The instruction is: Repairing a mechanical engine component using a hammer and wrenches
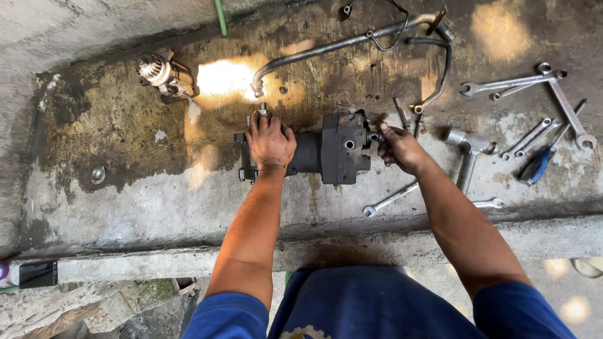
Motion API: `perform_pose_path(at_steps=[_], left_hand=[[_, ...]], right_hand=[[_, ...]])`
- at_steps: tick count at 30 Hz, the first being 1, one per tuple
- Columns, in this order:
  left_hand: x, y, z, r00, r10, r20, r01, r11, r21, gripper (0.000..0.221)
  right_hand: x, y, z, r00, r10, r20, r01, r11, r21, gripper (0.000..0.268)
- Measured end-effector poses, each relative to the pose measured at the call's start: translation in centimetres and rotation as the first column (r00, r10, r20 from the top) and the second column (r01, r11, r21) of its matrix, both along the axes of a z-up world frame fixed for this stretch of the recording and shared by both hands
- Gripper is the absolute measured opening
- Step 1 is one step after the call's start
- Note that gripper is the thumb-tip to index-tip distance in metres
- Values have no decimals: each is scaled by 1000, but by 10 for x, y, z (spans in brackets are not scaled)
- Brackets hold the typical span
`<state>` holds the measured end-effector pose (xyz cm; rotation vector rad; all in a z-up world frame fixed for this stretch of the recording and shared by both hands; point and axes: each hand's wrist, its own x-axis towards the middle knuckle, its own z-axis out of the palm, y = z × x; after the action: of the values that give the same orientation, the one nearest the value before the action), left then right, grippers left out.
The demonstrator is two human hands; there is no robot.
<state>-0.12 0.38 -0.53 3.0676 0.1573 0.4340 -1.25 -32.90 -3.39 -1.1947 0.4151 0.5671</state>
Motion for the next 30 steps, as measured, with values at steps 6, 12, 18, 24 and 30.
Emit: perform_pose_path(at_steps=[6,12,18,24,30], left_hand=[[5,1,-7,984,-19,175,5,997,76,22],[5,4,-15,991,19,131,-34,993,112,30],[3,6,-20,998,20,59,-25,997,75,30],[4,-2,-2,990,-51,133,49,999,16,28],[8,18,-41,976,-29,217,16,998,64,29]], right_hand=[[-5,-5,-6,920,52,388,-35,998,-50,32],[9,6,-22,999,-3,47,0,999,54,68],[-1,1,-25,932,147,331,-73,971,-227,25],[3,2,7,998,29,52,-24,996,-87,68],[-4,3,-5,977,38,210,-19,995,-94,28]])
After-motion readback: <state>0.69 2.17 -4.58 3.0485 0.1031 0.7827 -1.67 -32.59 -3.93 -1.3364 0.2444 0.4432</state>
